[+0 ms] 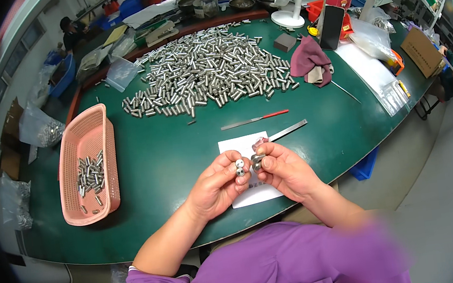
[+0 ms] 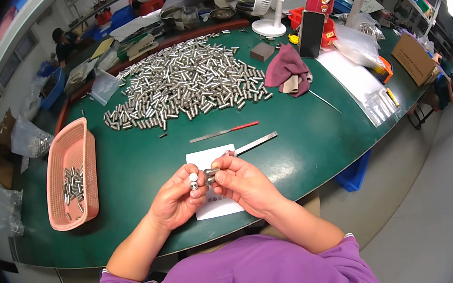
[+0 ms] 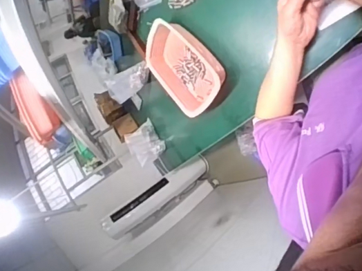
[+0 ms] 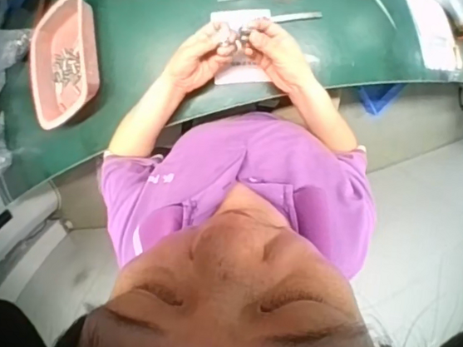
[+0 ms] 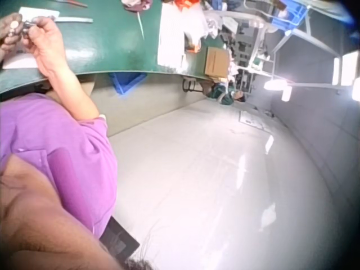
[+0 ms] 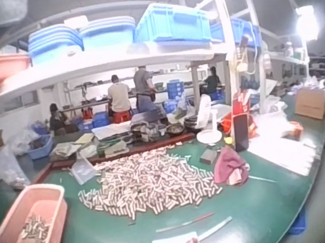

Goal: The person sorts small cylindrical metal parts on a green workbench. They pick up individual parts from a large pile, place them on a white paper, and use a metal ruler to align them in a row. The person repeatedly picks up, aligns, and places the parts, occasionally moving them into a pink basket.

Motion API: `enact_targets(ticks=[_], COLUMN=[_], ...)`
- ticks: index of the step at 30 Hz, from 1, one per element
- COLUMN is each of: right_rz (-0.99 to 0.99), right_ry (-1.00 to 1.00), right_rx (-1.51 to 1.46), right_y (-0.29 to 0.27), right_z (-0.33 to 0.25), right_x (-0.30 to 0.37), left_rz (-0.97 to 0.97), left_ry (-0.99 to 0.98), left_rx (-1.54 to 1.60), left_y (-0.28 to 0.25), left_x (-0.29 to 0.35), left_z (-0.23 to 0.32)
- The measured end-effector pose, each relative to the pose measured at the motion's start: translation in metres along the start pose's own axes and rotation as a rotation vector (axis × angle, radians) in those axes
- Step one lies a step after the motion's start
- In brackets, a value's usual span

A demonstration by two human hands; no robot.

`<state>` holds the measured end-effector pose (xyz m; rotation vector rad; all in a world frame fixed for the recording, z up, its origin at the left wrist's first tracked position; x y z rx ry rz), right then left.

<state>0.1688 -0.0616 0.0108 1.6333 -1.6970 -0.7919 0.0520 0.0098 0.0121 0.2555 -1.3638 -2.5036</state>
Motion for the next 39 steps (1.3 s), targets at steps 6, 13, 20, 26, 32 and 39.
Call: enact_targets(ticks=[6,13,20,26,32,39], right_rz=[0.074,-0.075,0.21,0.446,0.495,0.479], right_ry=[-0.36,-0.877,-1.002,-0.93,-0.908,-0.943], right_rx=[0.806,1.629,1.737,1.774,1.774,1.734], right_y=[0.018,0.055,0.016,-0.023,-0.042,-0.05], right_z=[-0.019,-0.025,-0.06,-0.082,-0.084,-0.088], right_x=[0.008,0.009,0.037,0.06,0.073,0.074], left_rz=[0.076,0.22,0.409,0.685,0.981,1.33], left_ry=[-0.134,-0.31,-0.067,0.567,0.896,0.803], left_rx=[0.005,0.081,-0.104,-0.058,-0.277,-0.179], left_y=[-0.012,-0.008,-0.022,-0.036,-0.126,-0.145], left_x=[0.003,0.005,-0.001,0.036,0.153,0.207], left_z=[-0.009,-0.018,0.014,0.118,0.242,0.247])
Point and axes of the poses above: each hand's wrist, its own x-axis away from the middle knuckle, its own y-axis out of the palm, z = x × y, the point moved 5 cm from there along -x, towards the middle knuckle, and after that the axes turned 3 degrees about -x, right-handed, at the moved point
